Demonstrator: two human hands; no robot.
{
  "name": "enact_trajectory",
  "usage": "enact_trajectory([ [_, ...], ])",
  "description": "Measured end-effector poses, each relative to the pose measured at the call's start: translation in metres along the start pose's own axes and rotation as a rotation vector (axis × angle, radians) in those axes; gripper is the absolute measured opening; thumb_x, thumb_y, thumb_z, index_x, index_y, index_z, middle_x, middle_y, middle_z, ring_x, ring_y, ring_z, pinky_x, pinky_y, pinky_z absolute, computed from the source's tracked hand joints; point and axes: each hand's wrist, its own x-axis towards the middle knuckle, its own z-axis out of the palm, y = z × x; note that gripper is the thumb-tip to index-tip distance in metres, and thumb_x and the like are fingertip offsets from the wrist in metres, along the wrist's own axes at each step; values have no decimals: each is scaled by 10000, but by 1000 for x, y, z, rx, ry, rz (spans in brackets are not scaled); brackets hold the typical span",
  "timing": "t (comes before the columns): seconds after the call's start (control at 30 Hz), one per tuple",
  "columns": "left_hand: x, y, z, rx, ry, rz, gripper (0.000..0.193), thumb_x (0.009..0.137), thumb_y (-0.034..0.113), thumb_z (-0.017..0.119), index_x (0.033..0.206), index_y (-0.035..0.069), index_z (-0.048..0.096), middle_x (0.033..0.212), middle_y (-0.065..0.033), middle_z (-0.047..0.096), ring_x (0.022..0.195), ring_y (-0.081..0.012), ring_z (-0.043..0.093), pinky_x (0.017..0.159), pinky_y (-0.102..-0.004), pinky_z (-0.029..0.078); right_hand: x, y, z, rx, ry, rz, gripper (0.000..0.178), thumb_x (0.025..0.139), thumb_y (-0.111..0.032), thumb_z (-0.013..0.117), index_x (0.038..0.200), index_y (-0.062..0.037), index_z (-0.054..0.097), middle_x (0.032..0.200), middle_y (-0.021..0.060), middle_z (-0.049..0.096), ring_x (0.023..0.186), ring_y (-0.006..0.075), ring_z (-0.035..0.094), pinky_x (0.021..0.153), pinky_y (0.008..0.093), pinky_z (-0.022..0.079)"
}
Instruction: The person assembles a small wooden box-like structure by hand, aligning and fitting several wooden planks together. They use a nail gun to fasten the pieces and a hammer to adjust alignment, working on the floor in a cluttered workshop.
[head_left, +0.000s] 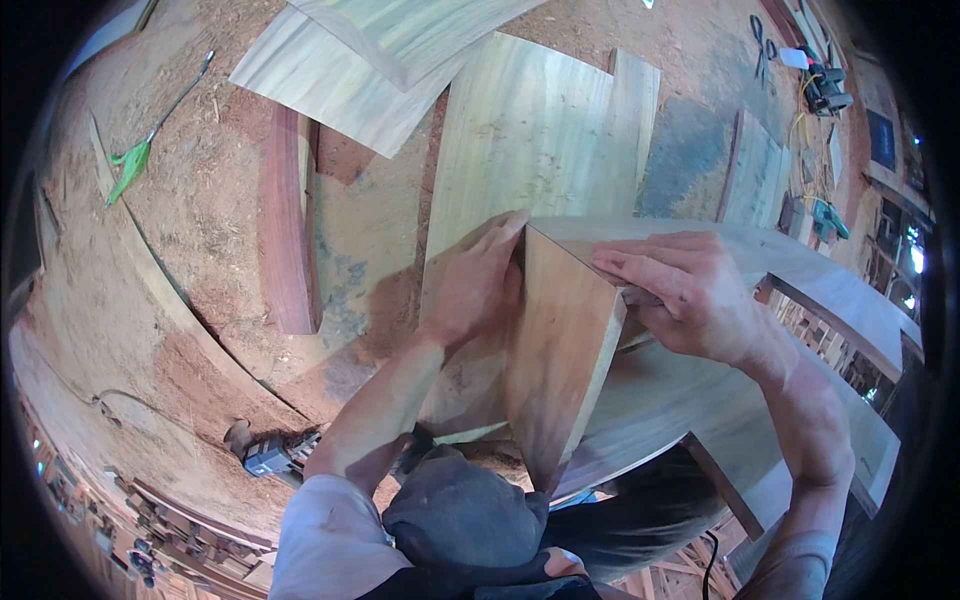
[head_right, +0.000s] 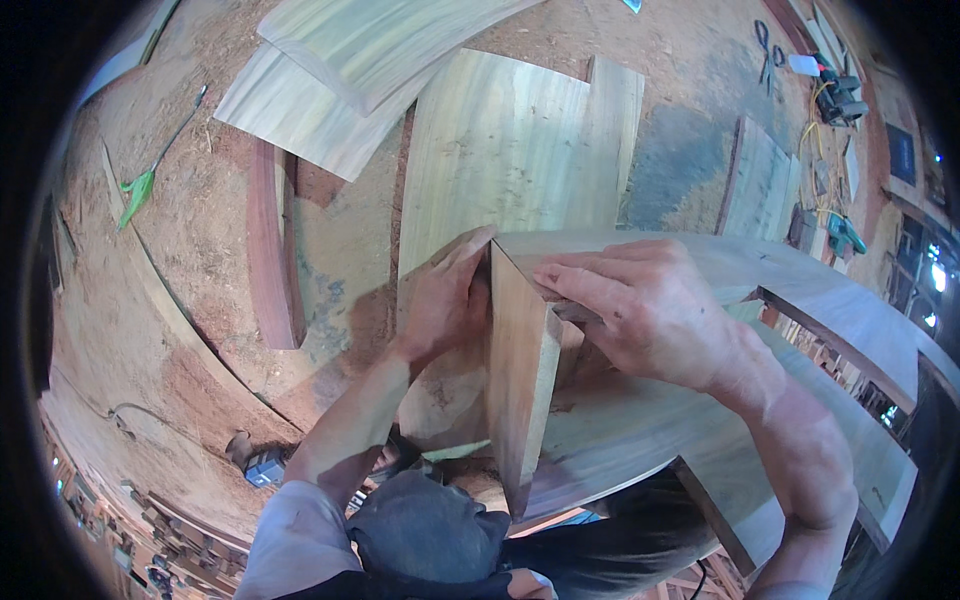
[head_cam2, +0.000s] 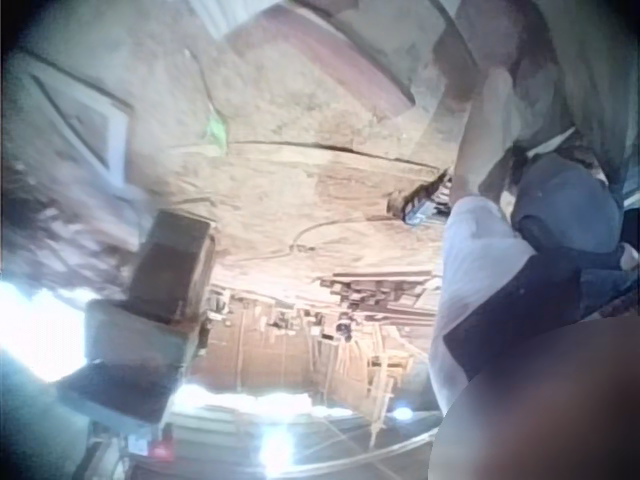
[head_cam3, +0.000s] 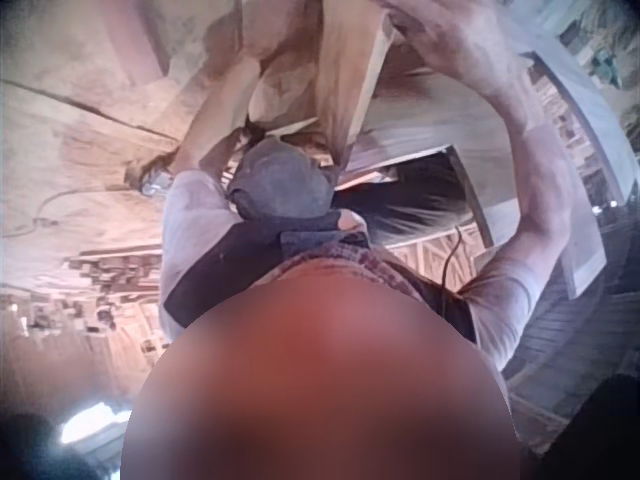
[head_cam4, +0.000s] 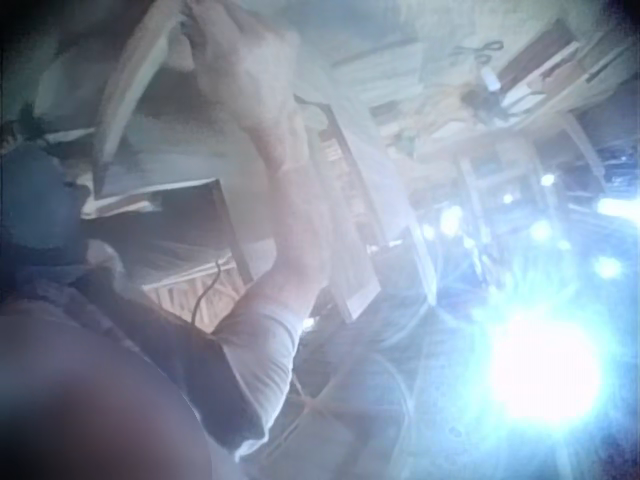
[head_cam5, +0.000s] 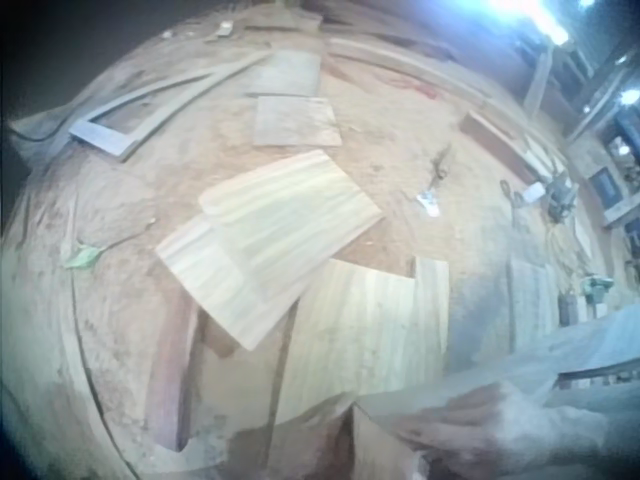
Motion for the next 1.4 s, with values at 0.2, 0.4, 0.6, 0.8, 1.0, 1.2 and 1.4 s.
enact_trajectory([
  [0.2,0,0,1,-34,-108,-134,604,876,-48,552,1469,58,502,1317,-238,654,1207,-427,636,1023,-490,521,3,-4,3,-45,57,-29,431,672,15,743,1101,-17,728,1069,145,769,876,338,752,738,414,608],
  [0.4,0,-2,1,-58,-75,-63,592,888,-54,542,1468,50,482,1314,-263,644,1224,-449,618,1033,-495,513,-1,-6,7,-72,92,-11,463,619,37,748,1079,-14,724,1045,144,769,863,340,752,717,413,609],
  [0.6,-3,-5,3,-72,-43,-15,563,910,-49,532,1463,48,483,1304,-277,642,1226,-460,614,1036,-494,509,0,-4,10,-100,142,-45,382,682,-83,787,1053,-39,705,1009,116,766,817,309,746,692,400,602],
  [0.8,-3,-7,4,-56,-68,-59,572,913,-41,545,1472,45,465,1309,-282,635,1221,-469,611,1030,-501,505,1,-7,14,-124,185,-58,370,690,-108,777,1047,-56,694,991,99,762,794,289,739,665,398,593],
  [1.0,-2,0,3,-16,-99,-139,594,901,-21,575,1479,41,454,1326,-283,625,1235,-470,602,1044,-502,496,0,-6,12,-95,132,-44,432,632,-44,722,1063,-31,695,1026,133,756,821,309,744,693,409,603],
  [1.2,-2,-2,2,21,-57,-35,576,905,-19,567,1469,33,464,1335,-270,626,1229,-473,605,1033,-509,497,-4,-2,11,-44,75,-44,525,590,-26,727,1114,-22,693,1083,157,757,844,317,750,709,413,612],
  [1.4,-2,-1,3,22,-48,-23,651,854,-43,551,1491,30,439,1345,-289,616,1206,-479,608,1027,-521,508,4,-6,12,-41,148,-26,284,736,-125,701,1011,-72,652,911,100,704,773,300,720,653,410,583],
])
